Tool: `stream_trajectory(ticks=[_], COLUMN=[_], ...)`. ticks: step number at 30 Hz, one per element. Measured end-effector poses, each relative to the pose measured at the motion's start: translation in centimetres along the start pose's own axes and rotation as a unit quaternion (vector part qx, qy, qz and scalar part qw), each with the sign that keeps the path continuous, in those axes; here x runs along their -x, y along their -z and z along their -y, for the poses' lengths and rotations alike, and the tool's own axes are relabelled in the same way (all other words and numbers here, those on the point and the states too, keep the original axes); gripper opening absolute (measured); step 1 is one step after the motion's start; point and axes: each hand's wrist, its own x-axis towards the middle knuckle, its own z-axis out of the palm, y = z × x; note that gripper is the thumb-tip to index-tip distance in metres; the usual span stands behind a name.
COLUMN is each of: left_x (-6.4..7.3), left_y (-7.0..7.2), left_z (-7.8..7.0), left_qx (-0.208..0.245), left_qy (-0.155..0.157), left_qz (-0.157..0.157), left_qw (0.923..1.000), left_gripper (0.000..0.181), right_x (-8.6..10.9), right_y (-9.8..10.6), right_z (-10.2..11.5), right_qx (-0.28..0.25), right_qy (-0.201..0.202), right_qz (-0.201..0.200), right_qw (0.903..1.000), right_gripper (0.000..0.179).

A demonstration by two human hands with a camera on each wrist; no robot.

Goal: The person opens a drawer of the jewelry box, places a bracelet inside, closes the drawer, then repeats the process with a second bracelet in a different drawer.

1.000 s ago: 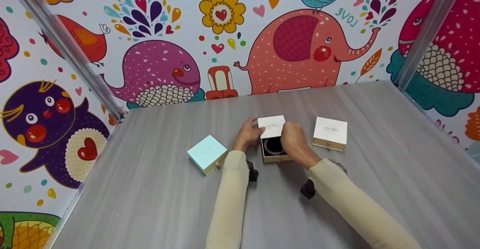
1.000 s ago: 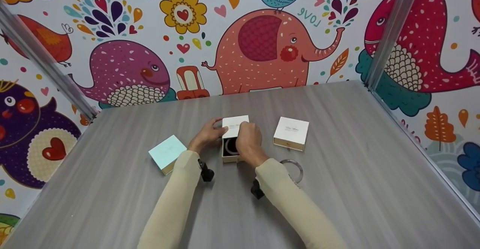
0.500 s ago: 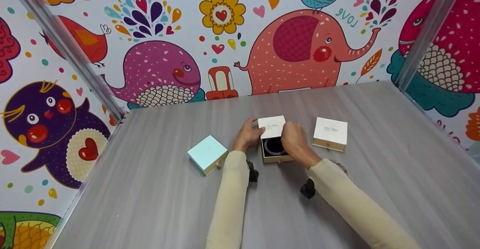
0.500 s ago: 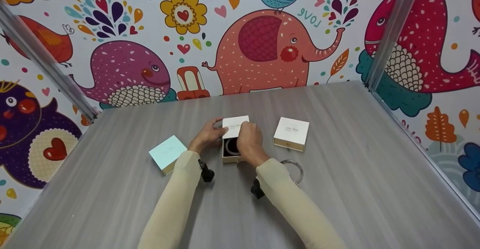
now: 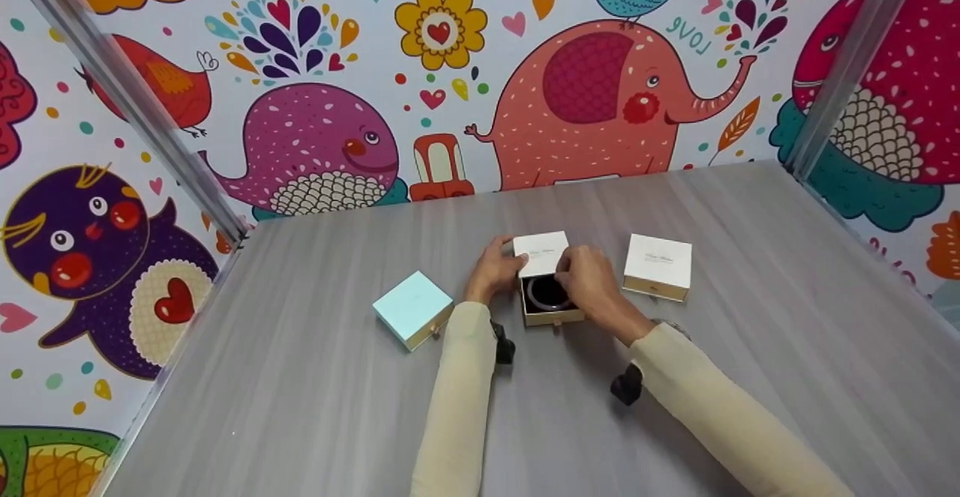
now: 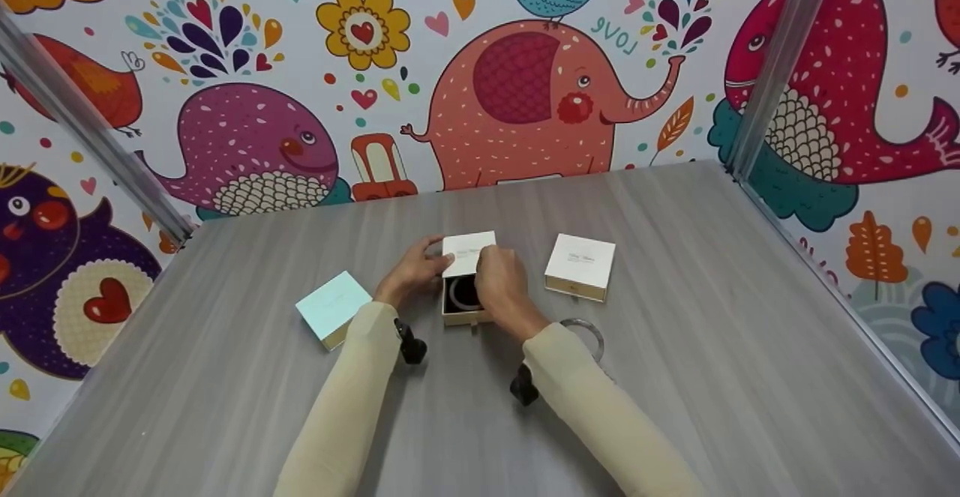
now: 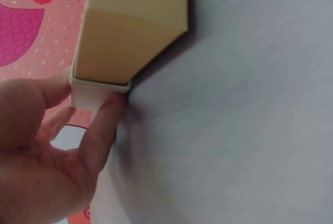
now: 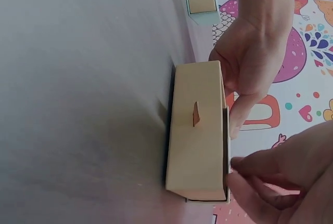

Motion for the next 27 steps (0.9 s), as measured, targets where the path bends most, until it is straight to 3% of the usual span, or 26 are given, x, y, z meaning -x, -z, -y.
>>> stream_trajectory(ticks=[15, 27], left_x=[-0.1, 0.1], left_y=[0.1, 0.3], left_z=[0.0, -0.1], left_qx=[-0.007, -0.027], left_qy=[-0.007, -0.018], left_qz=[0.004, 0.003], left_qw=[0.9999, 0.9995], left_gripper=[0.054, 0.054], right_x=[2.0, 4.0], right_y=[-0.5, -0.5], right_z=[0.1, 0.6], right_qx=[-0.062, -0.104], right_qy=[-0.006, -0.03], right_qz=[-0.027, 0.002], right_qw=[0.9977, 0.9942], right_gripper=[0.027, 0.023])
